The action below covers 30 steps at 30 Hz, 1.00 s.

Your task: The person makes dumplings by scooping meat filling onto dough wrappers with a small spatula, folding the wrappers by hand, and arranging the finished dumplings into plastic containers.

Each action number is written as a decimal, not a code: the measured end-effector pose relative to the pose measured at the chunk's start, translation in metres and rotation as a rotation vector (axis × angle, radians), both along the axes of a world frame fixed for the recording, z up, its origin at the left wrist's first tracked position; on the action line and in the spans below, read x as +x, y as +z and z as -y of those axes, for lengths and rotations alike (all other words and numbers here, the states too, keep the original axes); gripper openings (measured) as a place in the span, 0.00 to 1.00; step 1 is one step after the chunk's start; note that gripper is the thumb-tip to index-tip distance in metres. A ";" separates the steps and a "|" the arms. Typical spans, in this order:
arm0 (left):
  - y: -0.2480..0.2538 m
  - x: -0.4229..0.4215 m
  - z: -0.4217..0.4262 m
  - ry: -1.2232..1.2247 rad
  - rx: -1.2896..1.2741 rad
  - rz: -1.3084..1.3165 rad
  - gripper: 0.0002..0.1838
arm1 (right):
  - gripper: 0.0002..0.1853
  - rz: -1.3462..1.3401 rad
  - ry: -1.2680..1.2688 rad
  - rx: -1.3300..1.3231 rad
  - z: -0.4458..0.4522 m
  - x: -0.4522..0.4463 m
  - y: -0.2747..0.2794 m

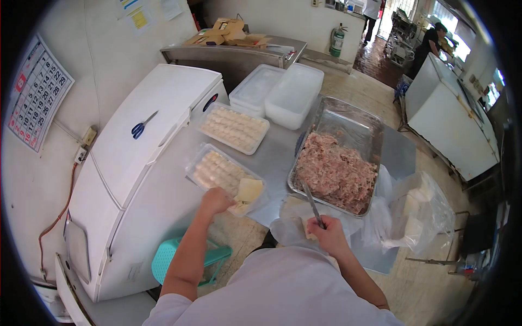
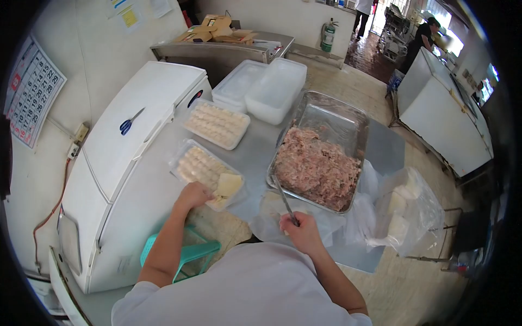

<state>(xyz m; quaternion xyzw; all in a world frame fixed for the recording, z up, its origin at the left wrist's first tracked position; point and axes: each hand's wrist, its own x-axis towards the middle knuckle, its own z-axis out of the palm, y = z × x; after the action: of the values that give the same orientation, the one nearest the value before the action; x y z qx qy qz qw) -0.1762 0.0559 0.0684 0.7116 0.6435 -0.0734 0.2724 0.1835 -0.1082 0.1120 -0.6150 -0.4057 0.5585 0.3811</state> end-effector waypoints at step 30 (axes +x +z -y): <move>-0.090 0.222 0.078 0.293 -0.661 1.498 0.08 | 0.13 0.725 -0.294 0.123 0.078 0.113 -0.019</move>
<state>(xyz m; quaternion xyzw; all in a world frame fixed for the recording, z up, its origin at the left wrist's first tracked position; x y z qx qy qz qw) 0.0454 -0.0221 -0.0215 0.3644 0.3233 0.2708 0.8303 0.2965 -0.1859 0.0928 -0.7999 -0.4542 0.2195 0.3252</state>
